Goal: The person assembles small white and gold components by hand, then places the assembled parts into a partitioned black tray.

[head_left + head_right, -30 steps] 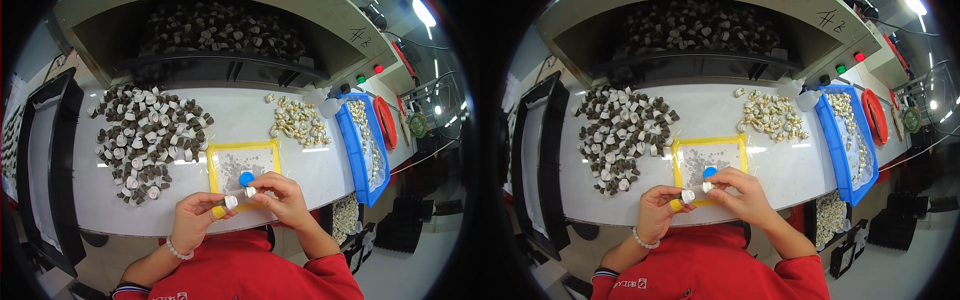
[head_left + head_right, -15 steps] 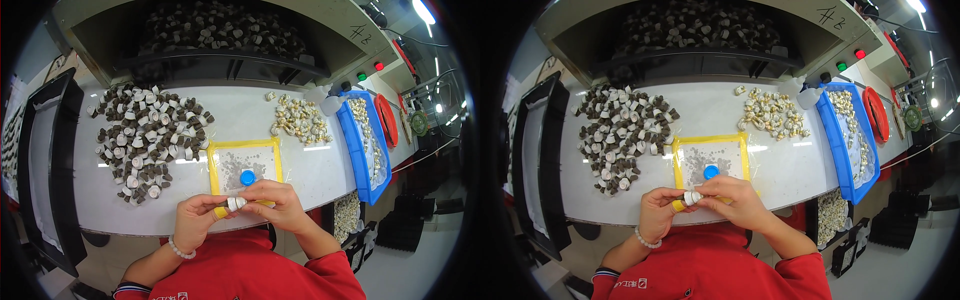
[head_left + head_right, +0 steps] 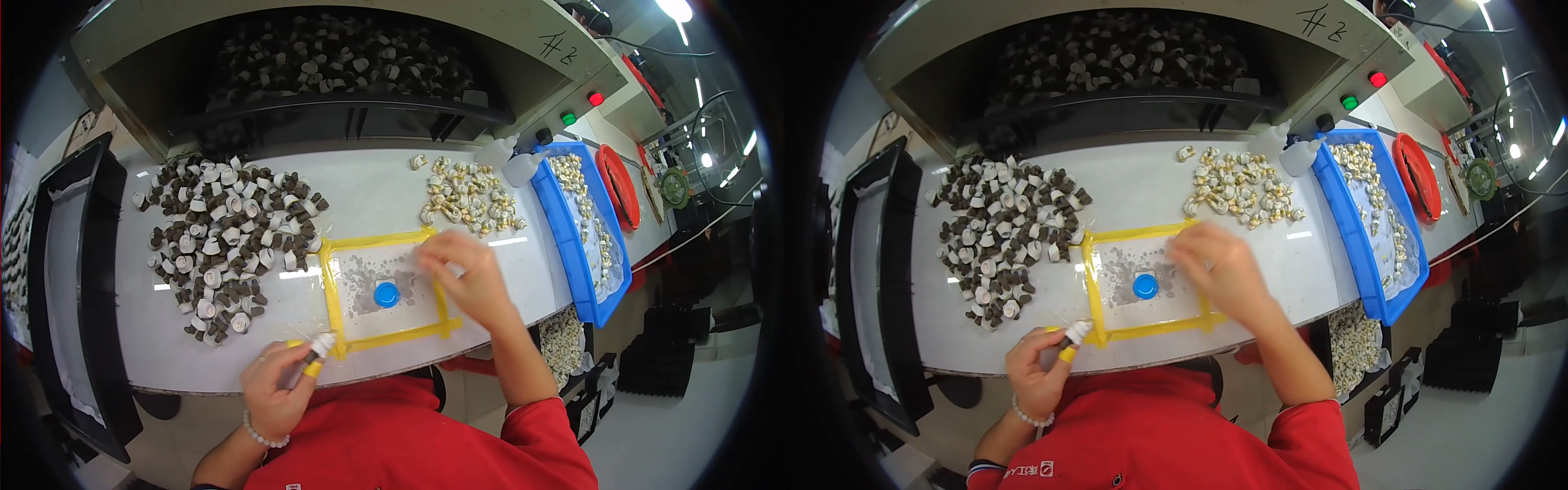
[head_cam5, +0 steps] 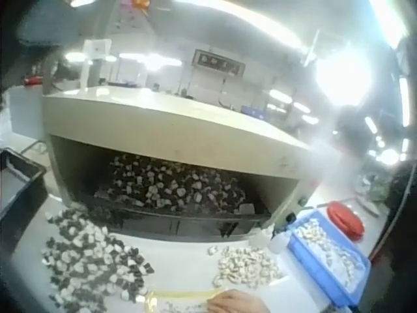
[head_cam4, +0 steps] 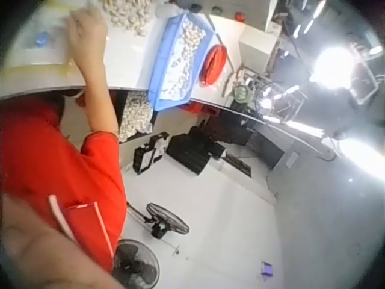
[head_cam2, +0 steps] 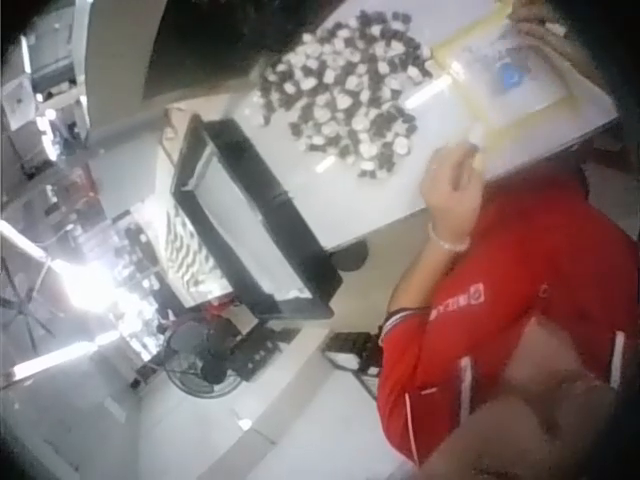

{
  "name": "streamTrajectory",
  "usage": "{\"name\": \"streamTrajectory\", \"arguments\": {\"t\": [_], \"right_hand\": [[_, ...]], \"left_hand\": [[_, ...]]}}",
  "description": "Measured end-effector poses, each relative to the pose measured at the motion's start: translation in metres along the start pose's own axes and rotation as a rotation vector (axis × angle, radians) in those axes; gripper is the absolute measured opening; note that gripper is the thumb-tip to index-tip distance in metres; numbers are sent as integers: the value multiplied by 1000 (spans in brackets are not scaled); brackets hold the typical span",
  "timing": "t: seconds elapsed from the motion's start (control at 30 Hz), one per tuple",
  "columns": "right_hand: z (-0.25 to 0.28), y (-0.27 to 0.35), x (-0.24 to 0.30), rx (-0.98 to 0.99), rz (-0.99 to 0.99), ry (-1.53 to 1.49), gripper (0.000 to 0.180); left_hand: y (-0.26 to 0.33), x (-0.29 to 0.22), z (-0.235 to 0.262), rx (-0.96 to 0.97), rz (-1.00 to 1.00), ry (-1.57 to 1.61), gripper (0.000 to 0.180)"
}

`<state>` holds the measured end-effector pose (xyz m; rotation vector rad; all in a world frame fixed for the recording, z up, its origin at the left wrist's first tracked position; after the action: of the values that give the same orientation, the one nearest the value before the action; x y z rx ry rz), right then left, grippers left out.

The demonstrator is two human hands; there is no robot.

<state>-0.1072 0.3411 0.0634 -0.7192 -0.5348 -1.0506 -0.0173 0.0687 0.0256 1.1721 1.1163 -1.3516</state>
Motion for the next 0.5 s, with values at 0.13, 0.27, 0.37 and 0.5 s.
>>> {"name": "streamTrajectory", "arguments": {"t": [0.13, 0.27, 0.37, 0.5], "right_hand": [[14, -23, -18, -106, 17, 312, 12], [5, -34, -26, -35, 45, 444, 15], [4, -34, -29, -9, 19, 447, 19], [6, -12, -17, -87, -58, 190, 28]], "left_hand": [[0, -6, 18, -121, -373, -646, 28], [-4, -10, 17, -137, -362, -745, 30], [-2, -13, 25, -188, -286, -641, 31], [-6, -2, 41, -294, -95, -683, 32]]}}
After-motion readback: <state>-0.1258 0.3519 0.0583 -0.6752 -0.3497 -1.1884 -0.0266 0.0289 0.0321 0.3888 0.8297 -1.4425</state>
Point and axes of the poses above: each hand's wrist, its own y-axis away from the middle knuckle, its own z-axis out of the back of the hand, x = y × z, the point moved 2 cm from there along -y, towards the middle knuckle, and after that the axes turned 4 degrees about z, right-handed, at the moved point
